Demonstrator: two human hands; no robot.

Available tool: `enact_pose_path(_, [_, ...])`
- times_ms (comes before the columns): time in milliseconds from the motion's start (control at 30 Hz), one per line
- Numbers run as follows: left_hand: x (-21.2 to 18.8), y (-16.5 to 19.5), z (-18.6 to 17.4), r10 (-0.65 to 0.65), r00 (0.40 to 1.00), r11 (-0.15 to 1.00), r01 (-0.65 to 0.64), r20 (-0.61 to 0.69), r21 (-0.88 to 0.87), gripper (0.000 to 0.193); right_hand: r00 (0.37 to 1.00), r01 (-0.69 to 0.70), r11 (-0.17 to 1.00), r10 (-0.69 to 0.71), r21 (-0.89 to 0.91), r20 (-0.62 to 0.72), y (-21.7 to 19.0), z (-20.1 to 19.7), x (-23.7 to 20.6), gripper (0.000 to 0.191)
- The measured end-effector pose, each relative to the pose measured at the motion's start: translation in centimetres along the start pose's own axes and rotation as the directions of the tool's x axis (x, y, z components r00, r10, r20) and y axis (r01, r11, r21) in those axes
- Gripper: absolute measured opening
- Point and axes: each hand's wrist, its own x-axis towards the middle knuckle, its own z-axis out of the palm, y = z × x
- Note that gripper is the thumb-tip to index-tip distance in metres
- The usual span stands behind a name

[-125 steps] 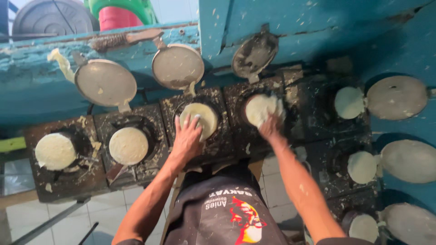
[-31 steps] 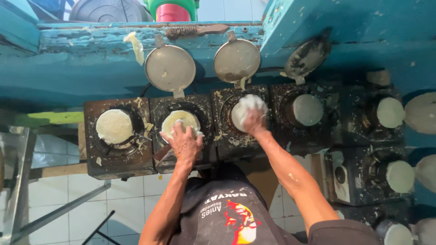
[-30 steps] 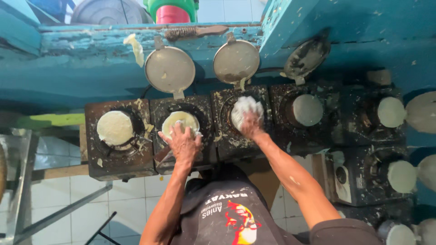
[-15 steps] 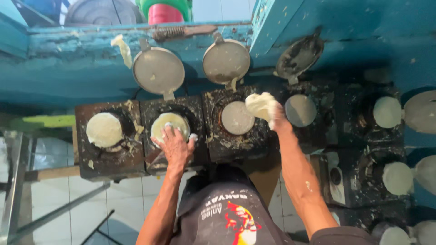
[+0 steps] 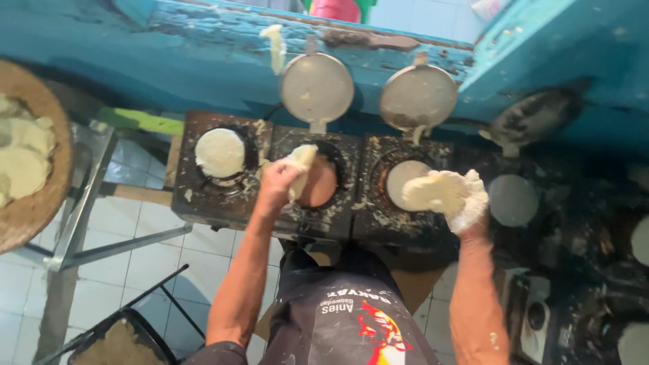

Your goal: The person scoops batter by hand from a large basin and pours it into round metal molds on a row of stoves, spreading it as it cooks. They peel the finished cakes off the molds and stack them on a woven tray, repeating the cycle across several burners.

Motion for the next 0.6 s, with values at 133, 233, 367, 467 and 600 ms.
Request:
enact_pose_path(133, [1.9,4.3,-10.7,0.112,0.993,0.922,-0.095,0.025,-0.375,0.029,0.982,0.136,0.966,-0.16,-0.22,-0.095,6.3,4.8,1.2,0.043])
enact_pose_path(233, [3.0,5.9,-17.7,0.337,0.941,0.941,-0.335,0.045,-0.034,0.035,0.996,0.087,0.856,-0.092,-0.51,0.015,11.6,8.0,2.2,0.039])
enact_pose_path(367, [5.4,3.6,-23.8,0.536,0.807,0.657,-0.583,0.247,0.478,0.043,0.929,0.297,0.092,0.201,-0.95,0.31,18.7,12.9,6.7,0.036])
enact_pose_path(467, [6.2,-0.7,-25.1,0.288,0.894,0.616,-0.447,0.342,0.648,0.03,0.623,0.726,-0.517,0.213,-0.454,0.753,24.8,16.8,10.7,0.038])
enact_pose_path(600, [5.1,-5.1,-25.0,0.483,0.829,0.477,-0.52,0.283,0.709,0.033,0.76,0.263,-0.558,-0.383,-0.787,0.525,33.4,20.4,11.1,0.045])
